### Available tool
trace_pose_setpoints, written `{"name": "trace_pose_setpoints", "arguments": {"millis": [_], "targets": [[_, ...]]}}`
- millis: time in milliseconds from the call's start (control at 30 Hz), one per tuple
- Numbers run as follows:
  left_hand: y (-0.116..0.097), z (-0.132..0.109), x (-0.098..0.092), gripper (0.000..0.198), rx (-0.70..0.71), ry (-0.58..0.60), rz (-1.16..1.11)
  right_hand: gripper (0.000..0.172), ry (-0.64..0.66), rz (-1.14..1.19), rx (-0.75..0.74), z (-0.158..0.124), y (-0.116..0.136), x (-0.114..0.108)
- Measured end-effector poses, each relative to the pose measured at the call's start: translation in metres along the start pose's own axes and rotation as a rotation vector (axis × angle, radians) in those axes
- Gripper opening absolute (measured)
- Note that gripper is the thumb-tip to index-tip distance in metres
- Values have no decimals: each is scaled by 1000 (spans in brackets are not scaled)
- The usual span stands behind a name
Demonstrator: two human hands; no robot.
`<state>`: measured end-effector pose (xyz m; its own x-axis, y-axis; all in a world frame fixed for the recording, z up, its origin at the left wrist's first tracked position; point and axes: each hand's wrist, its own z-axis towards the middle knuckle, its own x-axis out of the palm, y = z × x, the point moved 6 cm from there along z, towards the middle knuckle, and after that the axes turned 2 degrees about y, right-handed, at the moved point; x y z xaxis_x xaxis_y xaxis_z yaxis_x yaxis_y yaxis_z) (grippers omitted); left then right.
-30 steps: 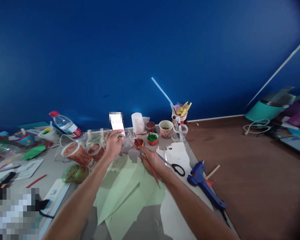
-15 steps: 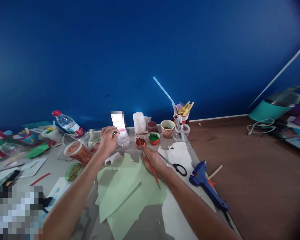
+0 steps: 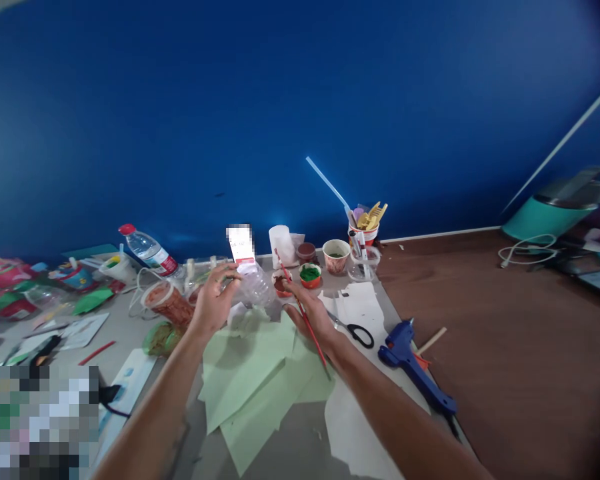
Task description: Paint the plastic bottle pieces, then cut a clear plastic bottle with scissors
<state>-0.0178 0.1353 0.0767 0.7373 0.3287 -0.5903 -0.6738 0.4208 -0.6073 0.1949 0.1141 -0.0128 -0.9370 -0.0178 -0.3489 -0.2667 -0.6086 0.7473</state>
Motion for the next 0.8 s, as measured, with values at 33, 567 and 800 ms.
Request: {"name": "trace_pose_setpoints", "arguments": {"millis": [33,567,800], "targets": [[-3,-5,1,12,-18,19,-58,45,-4,14,0,0,2,-1],[-44,-41,25,13,-181,160,-372,58,-11,275,-39,-3,28,-3],[-38,-58,30,47,-230,43,-421,65,-60,336,24,-2,23,-1]]}}
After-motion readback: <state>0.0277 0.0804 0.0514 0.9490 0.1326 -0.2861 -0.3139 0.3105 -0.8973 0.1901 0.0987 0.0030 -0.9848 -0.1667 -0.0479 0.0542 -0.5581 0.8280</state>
